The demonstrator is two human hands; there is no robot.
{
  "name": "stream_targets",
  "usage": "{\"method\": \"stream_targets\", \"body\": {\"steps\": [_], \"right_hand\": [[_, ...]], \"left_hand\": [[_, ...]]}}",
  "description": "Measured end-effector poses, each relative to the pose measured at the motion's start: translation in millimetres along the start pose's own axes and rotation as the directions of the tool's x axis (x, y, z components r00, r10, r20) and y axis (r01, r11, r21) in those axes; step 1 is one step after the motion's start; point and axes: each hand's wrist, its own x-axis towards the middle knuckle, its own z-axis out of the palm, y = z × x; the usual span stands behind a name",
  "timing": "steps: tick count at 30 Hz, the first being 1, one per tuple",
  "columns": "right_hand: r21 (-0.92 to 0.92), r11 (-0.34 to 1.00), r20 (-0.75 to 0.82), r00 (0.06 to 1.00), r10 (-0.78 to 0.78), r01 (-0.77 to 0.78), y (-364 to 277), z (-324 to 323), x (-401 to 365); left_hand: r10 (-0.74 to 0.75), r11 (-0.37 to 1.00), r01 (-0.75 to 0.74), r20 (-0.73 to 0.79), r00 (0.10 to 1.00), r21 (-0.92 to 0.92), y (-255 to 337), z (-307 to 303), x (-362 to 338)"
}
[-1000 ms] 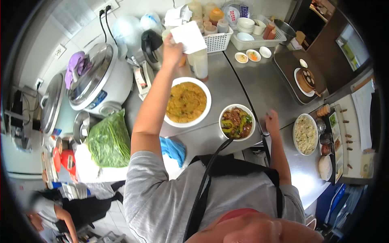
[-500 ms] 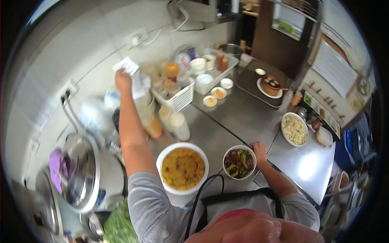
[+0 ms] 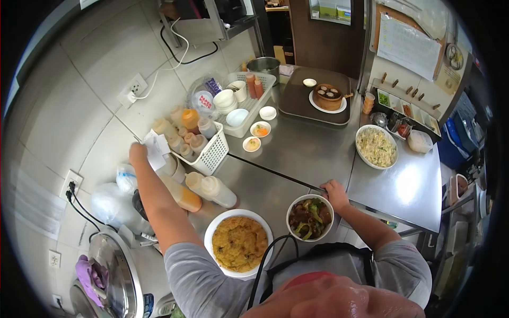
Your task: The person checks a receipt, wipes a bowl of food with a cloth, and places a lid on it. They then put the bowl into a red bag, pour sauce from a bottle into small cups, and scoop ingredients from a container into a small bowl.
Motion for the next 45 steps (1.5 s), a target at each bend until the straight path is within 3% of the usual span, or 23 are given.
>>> {"method": "stream_targets", "body": {"steps": [1,2,5,6,10,14,17,20,21,24,27,29,30,33,35,36,39,42,45], "right_hand": [[-0.011,1.0,-0.008,1.0,-0.006,0.006,-2,-2,1],[-0.023,1.0,-0.016,1.0,-0.01,0.01,-5,-5,1],[-0.037,0.998,-0.045,0.998,-0.042,0.041,-2,-6,-1],[-0.034,0.998,-0.054,0.997,-0.061,0.059,-1,-5,-1],[-0.006,1.0,-0.035,0.999,-0.022,0.022,-3,-7,-1],[-0.027,1.0,-0.03,0.999,-0.016,0.016,-1,-7,-1],[-0.011,1.0,-0.025,0.999,-0.02,0.02,4,-5,0],[-0.012,0.999,-0.015,0.999,-0.046,0.045,5,-6,0],[-0.017,0.998,-0.011,0.998,-0.058,0.057,6,-7,0],[0.077,0.99,-0.006,0.993,-0.115,0.115,9,-9,0],[0.157,0.969,0.036,0.979,-0.2,0.192,17,-12,5],[0.207,0.94,0.086,0.952,-0.294,0.271,22,-13,10],[0.201,0.931,0.121,0.935,-0.333,0.305,24,-15,14],[0.26,0.885,0.166,0.885,-0.436,0.387,35,-10,20],[0.268,0.874,0.184,0.869,-0.46,0.406,37,-8,21],[0.271,0.87,0.186,0.865,-0.466,0.411,38,-7,22],[0.309,0.866,0.178,0.87,-0.459,0.393,38,-5,23],[0.452,0.823,0.195,0.863,-0.467,0.344,45,0,31],[0.657,0.737,0.229,0.888,-0.398,0.161,58,26,41]], "left_hand": [[0.067,0.991,-0.065,-0.011,0.998,0.121,-14,14,5],[0.064,0.994,-0.074,0.126,0.99,0.078,-30,31,24],[-0.075,0.984,0.121,0.311,0.947,-0.134,-5,0,-10],[-0.013,0.998,0.028,0.263,0.965,-0.055,-28,21,21],[0.108,0.99,-0.118,0.128,0.986,0.074,0,-49,-13],[0.149,0.936,-0.175,-0.106,0.983,-0.307,19,-102,-86],[0.217,0.896,-0.296,-0.254,0.943,-0.332,34,-129,-162],[0.222,0.864,-0.283,-0.189,0.957,-0.416,29,-138,-235],[0.256,0.785,-0.318,-0.189,0.948,-0.532,14,-128,-254],[0.186,0.773,-0.239,-0.15,0.971,-0.588,7,-130,-339],[-0.063,0.818,0.092,0.07,0.996,-0.567,-12,-119,-408],[-0.132,0.757,0.157,0.086,0.987,-0.635,-17,-108,-453],[-0.195,0.781,0.248,0.152,0.969,-0.574,-10,-112,-475],[-0.309,0.818,0.344,0.153,0.939,-0.46,-32,-67,-537],[-0.287,0.951,0.29,0.043,0.957,-0.103,-9,-63,-572],[-0.376,0.918,0.383,0.082,0.923,-0.101,8,-63,-586],[-0.318,0.94,0.304,0.071,0.945,0.158,33,-47,-622],[-0.274,0.939,0.272,-0.021,0.961,0.209,31,-42,-638],[-0.243,0.941,0.261,-0.107,0.964,0.214,7,-39,-641]]}}
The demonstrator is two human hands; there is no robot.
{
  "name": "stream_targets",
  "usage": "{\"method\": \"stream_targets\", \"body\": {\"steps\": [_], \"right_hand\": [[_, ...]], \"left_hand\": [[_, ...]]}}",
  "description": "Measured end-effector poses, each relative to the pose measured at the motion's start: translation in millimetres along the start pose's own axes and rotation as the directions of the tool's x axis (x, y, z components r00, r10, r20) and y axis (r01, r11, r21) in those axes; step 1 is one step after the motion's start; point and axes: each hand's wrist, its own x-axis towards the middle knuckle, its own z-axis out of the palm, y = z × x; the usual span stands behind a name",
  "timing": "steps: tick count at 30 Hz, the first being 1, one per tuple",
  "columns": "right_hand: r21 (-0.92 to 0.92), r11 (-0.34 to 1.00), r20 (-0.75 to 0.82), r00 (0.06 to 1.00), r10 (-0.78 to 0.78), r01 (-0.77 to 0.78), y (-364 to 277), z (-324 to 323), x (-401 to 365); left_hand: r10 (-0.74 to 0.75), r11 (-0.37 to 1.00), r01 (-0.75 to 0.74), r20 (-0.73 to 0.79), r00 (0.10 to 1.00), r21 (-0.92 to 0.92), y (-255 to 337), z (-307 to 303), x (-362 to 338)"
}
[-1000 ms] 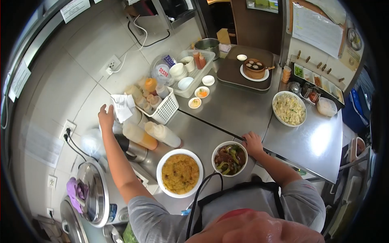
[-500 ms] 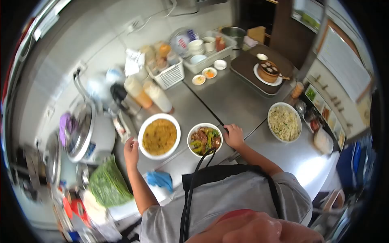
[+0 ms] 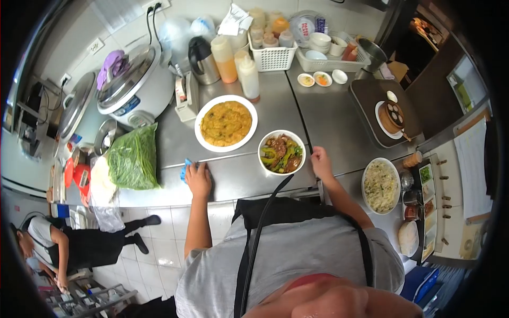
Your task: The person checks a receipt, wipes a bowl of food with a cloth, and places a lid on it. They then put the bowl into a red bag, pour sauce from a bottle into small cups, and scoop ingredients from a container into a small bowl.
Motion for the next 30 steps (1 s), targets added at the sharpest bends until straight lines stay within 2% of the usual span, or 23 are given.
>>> {"method": "stream_targets", "body": {"steps": [2,5,6,9,12,14,16,17,18,21,24,25,28,30], "right_hand": [[0.11,0.986,0.044,0.991,0.124,-0.128,3,-6,12],[0.147,0.975,0.023,0.987,0.162,-0.164,-23,-22,35],[0.142,0.977,0.007,0.987,0.162,-0.161,-28,-23,46],[0.435,0.844,0.121,0.949,0.29,-0.313,-99,-23,74],[0.398,0.807,0.325,0.89,0.321,-0.436,-165,5,100],[0.206,0.878,0.467,0.832,0.301,-0.433,-181,40,119],[0.006,0.954,0.506,0.823,0.256,-0.301,-190,76,134],[-0.214,0.977,0.462,0.88,0.113,-0.013,-161,108,147],[-0.416,0.866,0.471,0.88,-0.056,0.278,-134,133,156],[-0.519,0.818,0.431,0.902,-0.002,0.25,-133,158,155],[-0.648,0.761,0.464,0.793,0.394,0.002,-142,172,165],[-0.649,0.74,0.434,0.712,0.551,-0.177,-134,178,169],[-0.563,0.76,0.448,0.653,0.611,-0.325,-129,181,166],[-0.566,0.744,0.427,0.646,0.633,-0.355,-130,183,163]], "left_hand": [[-0.038,0.999,0.038,-0.004,0.999,0.008,-19,2,5],[-0.077,0.994,0.08,-0.045,0.996,0.079,-46,0,18],[-0.132,0.99,0.131,0.013,0.991,0.056,-51,-2,24],[-0.299,0.953,0.3,0.226,0.927,0.029,-63,-15,50],[-0.337,0.942,0.329,0.179,0.924,0.073,-57,-22,78],[-0.255,0.957,0.271,0.146,0.956,-0.101,-69,3,97],[-0.164,0.944,0.192,0.122,0.979,-0.269,-67,20,117],[-0.111,0.925,0.149,0.125,0.986,-0.351,-64,29,129],[-0.076,0.899,0.117,0.113,0.991,-0.423,-60,34,137],[-0.154,0.776,0.259,0.225,0.962,-0.575,-65,53,155],[-0.182,0.747,0.326,0.293,0.938,-0.579,-68,58,169],[-0.194,0.734,0.351,0.315,0.929,-0.582,-65,57,173],[-0.188,0.733,0.415,0.425,0.885,-0.54,-52,48,183],[-0.181,0.77,0.382,0.399,0.899,-0.511,-52,56,185]]}}
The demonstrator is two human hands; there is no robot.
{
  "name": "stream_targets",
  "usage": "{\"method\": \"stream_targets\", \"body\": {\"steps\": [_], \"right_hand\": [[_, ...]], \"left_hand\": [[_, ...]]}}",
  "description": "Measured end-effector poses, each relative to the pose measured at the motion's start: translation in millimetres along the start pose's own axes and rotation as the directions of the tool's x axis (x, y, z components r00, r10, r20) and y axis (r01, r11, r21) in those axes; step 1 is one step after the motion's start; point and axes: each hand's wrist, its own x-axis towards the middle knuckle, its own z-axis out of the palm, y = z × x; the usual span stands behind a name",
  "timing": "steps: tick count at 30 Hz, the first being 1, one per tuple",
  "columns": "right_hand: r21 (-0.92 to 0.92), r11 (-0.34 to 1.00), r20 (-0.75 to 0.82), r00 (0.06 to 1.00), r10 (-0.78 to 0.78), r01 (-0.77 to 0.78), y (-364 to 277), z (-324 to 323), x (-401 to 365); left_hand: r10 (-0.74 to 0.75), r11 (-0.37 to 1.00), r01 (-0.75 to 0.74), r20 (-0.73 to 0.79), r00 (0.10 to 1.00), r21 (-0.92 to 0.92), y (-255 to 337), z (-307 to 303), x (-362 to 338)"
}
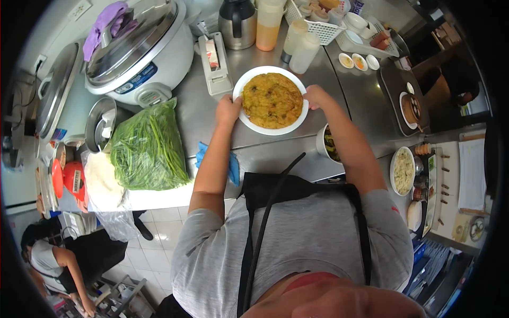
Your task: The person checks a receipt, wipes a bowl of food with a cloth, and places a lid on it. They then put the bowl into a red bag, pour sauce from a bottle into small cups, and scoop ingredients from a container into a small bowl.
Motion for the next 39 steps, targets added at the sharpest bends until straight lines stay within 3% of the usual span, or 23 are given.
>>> {"method": "stream_targets", "body": {"steps": [6,8,10,13,15,16,17,20,21,24,26,28,32,34,36,37,39], "right_hand": [[0.144,0.988,0.022,0.998,0.056,-0.059,0,9,4],[0.155,0.988,0.012,0.999,-0.03,0.028,-19,-2,-30],[0.223,0.974,0.008,0.999,-0.035,0.032,-26,-12,-45],[0.37,0.923,0.079,0.986,-0.144,0.105,-31,-32,-72],[0.593,0.793,0.014,0.983,-0.185,0.141,-26,-40,-88],[0.689,0.707,-0.015,0.979,-0.206,0.159,-27,-42,-100],[0.7,0.693,-0.137,0.985,-0.108,0.173,-30,-43,-114],[0.883,0.385,-0.222,0.962,-0.16,0.268,-5,-45,-111],[0.913,0.32,-0.195,0.96,-0.2,0.252,2,-55,-126],[0.919,0.164,-0.328,0.927,-0.181,0.358,46,-64,-124],[0.916,0.062,-0.389,0.916,-0.102,0.396,72,-77,-138],[0.895,0.001,-0.445,0.894,-0.046,0.446,103,-89,-143],[0.852,0.043,-0.522,0.844,0.119,0.521,169,-108,-138],[0.839,0.048,-0.54,0.819,0.196,0.542,198,-111,-131],[0.827,0.032,-0.547,0.789,0.279,0.561,220,-111,-127],[0.83,0.029,-0.536,0.782,0.317,0.557,229,-110,-123],[0.836,0.028,-0.515,0.767,0.383,0.548,246,-103,-114]], "left_hand": [[0.101,0.993,-0.099,-0.032,0.994,0.063,-21,13,15],[0.153,0.986,-0.155,-0.032,0.988,-0.062,-27,10,14],[0.168,0.985,-0.17,-0.076,0.983,-0.014,-31,7,9],[0.105,0.964,-0.128,-0.109,0.989,-0.232,-18,-4,-9],[0.057,0.913,-0.096,-0.108,0.992,-0.397,0,-13,-20],[0.092,0.913,-0.131,-0.117,0.989,-0.386,14,-20,-24],[0.123,0.914,-0.162,-0.126,0.984,-0.373,31,-27,-29],[0.2,0.906,-0.24,-0.149,0.968,-0.348,78,-39,-41],[0.224,0.902,-0.264,-0.152,0.963,-0.341,90,-36,-42],[0.248,0.818,-0.298,-0.167,0.954,-0.492,122,-14,-42],[0.203,0.82,-0.13,0.07,0.977,-0.557,154,-11,-54],[0.2,0.767,-0.121,0.055,0.978,-0.63,179,-4,-74],[0.162,0.869,-0.185,-0.089,0.983,-0.46,152,-15,-81],[0.001,0.912,-0.079,-0.189,0.982,-0.404,106,-30,-77],[0.233,0.971,-0.239,-0.368,0.9,0.03,26,-48,-79],[0.176,0.938,-0.056,-0.331,0.927,0.342,30,-62,-106],[-0.05,0.829,0.199,-0.284,0.958,0.523,0,-68,-139]]}}
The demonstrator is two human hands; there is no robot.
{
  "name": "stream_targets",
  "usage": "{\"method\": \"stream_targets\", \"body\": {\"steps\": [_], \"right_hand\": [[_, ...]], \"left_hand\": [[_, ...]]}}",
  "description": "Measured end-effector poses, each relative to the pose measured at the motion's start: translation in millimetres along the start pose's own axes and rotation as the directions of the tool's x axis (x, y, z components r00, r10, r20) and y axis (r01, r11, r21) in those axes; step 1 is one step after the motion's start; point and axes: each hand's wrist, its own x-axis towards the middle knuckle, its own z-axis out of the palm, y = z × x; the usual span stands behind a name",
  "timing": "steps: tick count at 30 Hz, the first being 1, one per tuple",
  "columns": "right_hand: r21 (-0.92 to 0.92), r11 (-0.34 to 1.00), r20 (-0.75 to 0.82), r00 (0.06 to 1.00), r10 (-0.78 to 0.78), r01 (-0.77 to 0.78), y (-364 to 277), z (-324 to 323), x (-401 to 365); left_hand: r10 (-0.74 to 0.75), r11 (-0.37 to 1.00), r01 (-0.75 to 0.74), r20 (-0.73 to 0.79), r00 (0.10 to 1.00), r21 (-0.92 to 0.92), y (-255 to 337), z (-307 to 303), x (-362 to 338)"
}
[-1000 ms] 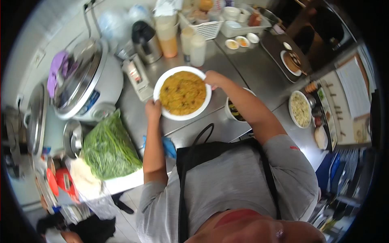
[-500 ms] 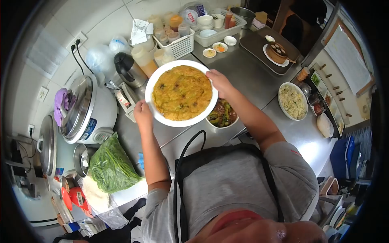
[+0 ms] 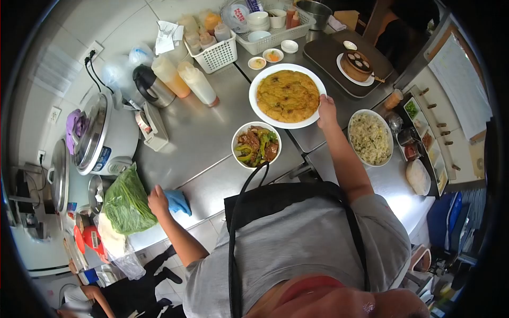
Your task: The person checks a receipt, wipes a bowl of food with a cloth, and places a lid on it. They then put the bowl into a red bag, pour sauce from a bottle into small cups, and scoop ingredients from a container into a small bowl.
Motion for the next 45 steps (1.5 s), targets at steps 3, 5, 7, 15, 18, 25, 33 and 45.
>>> {"method": "stream_targets", "body": {"steps": [3,5,7,15,18,25,33,45], "right_hand": [[-0.019,1.0,-0.071,0.997,-0.009,0.007,18,-10,12],[-0.038,0.999,-0.095,0.995,-0.031,0.028,29,-12,20],[-0.069,0.995,-0.109,0.991,-0.074,0.066,56,-19,47],[-0.332,0.943,-0.046,0.999,0.004,-0.019,44,-37,70],[-0.334,0.943,-0.018,1.0,-0.018,0.011,41,-35,68],[-0.418,0.907,-0.034,0.998,-0.061,0.041,48,-37,70],[-0.343,0.93,-0.084,0.982,-0.169,0.131,49,-34,68],[-0.552,0.833,0.003,0.999,-0.04,0.036,53,-39,92]], "left_hand": [[0.147,0.983,-0.134,0.097,0.984,-0.127,-61,56,-22],[0.161,0.987,-0.161,-0.073,0.984,0.006,-52,66,-48],[0.143,0.985,-0.12,-0.199,0.97,0.123,-29,63,-58],[0.377,0.9,-0.394,-0.119,0.919,-0.19,84,55,16],[0.66,0.74,-0.66,-0.051,0.75,-0.129,210,47,17],[0.905,0.422,-0.906,0.037,0.423,0.041,408,121,19],[0.92,0.198,-0.961,0.302,0.25,0.195,455,163,-2],[0.696,0.483,-0.853,0.505,0.51,0.196,402,98,-2]]}}
